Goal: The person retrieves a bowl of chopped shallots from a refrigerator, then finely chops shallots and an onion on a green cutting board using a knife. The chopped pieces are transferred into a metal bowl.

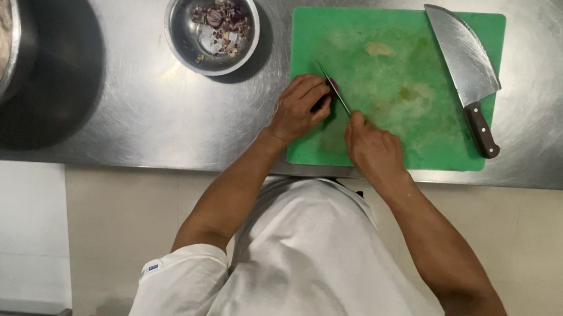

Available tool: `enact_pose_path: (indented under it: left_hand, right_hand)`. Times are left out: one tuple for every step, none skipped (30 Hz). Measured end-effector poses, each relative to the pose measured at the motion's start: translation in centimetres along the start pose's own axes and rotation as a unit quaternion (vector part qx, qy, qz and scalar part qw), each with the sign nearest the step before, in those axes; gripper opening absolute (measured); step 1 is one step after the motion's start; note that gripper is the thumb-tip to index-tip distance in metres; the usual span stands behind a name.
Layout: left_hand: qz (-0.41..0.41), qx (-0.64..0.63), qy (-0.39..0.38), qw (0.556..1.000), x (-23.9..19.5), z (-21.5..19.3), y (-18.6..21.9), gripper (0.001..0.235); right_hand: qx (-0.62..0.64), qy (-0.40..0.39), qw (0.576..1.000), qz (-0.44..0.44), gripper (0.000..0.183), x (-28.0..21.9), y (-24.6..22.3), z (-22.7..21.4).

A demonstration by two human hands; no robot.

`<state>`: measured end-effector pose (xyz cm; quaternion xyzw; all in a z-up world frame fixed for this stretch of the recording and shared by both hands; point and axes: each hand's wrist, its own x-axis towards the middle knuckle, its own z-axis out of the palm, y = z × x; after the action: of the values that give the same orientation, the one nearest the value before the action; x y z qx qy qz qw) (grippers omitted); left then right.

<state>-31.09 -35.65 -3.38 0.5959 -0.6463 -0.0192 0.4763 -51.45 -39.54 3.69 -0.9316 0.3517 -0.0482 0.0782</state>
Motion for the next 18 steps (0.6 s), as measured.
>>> enact_pose_path:
  left_hand:
    - [0.007,0.000,0.006,1.000,0.1,0.1,-0.1,0.029]
    - [0.013,-0.001,0.012,1.000,0.2,0.3,-0.1,0.029]
    - [0.016,-0.001,0.016,1.000,-0.1,0.2,-0.2,0.029]
    - [0.017,0.002,0.021,1.000,-0.3,0.2,-0.4,0.030]
    - [0.018,0.002,0.027,0.999,-0.4,0.4,-0.5,0.031]
    - [0.020,0.002,0.033,0.999,-0.4,0.7,-0.6,0.031]
    - [0.019,-0.001,0.034,0.999,-0.4,0.8,-0.7,0.031]
    - [0.018,-0.003,0.035,0.999,-0.4,0.8,-0.7,0.030]
    - [0.016,-0.002,0.036,0.999,-0.6,0.6,-0.6,0.030]
    - [0.015,-0.002,0.038,0.999,-0.7,0.5,-0.4,0.029]
    - [0.018,-0.002,0.038,0.999,-0.5,0.3,-0.4,0.028]
    - [0.020,-0.002,0.039,0.999,-0.3,0.2,-0.3,0.028]
    - [0.019,-0.004,0.038,0.999,0.0,0.2,-0.4,0.026]
    - [0.018,-0.007,0.036,0.999,0.3,0.2,-0.6,0.025]
    - [0.012,-0.015,0.030,0.999,0.0,0.2,-0.4,0.024]
    - [0.010,-0.012,0.032,0.999,-0.5,0.2,-0.2,0.025]
    - [0.017,-0.009,0.037,0.999,-0.5,0.3,-0.3,0.026]
    - [0.023,-0.006,0.043,0.999,-0.3,0.4,-0.5,0.027]
  right_hand:
    - [0.006,0.003,1.000,-0.001,0.019,0.8,0.0,-0.1]
    - [0.012,0.007,1.000,-0.001,0.019,1.3,-0.1,-0.5]
    - [0.010,-0.003,1.000,-0.002,0.018,1.0,-0.2,-1.1]
    - [0.008,-0.013,1.000,-0.003,0.018,0.2,-0.4,-1.8]
    - [0.003,-0.022,1.000,-0.001,0.017,-0.4,-0.4,-2.3]
    - [0.001,-0.047,0.999,0.005,0.018,-0.5,-0.4,-2.4]
    - [-0.001,-0.071,0.997,0.013,0.018,-0.6,-0.4,-2.3]
    - [-0.003,-0.096,0.995,0.021,0.019,-0.8,-0.3,-2.0]
    - [0.002,-0.078,0.997,0.019,0.018,-0.4,-0.4,-1.1]
    - [0.008,-0.059,0.998,0.017,0.018,0.4,-0.6,-0.2]
    - [0.013,-0.037,0.999,0.017,0.018,1.0,-0.7,0.4]
    - [0.027,-0.033,0.999,0.018,0.017,1.2,-0.5,0.5]
    - [0.040,-0.027,0.999,0.016,0.017,1.5,-0.2,0.4]
    - [0.054,-0.022,0.998,0.014,0.018,1.8,0.0,0.0]
    - [0.057,-0.034,0.998,0.018,0.019,1.3,-0.1,-0.5]
    - [0.061,-0.047,0.997,0.021,0.020,0.6,-0.2,-1.1]
    - [0.062,-0.051,0.996,0.025,0.020,0.4,-0.1,-1.7]
    - [0.054,-0.064,0.996,0.028,0.021,0.5,-0.1,-2.1]
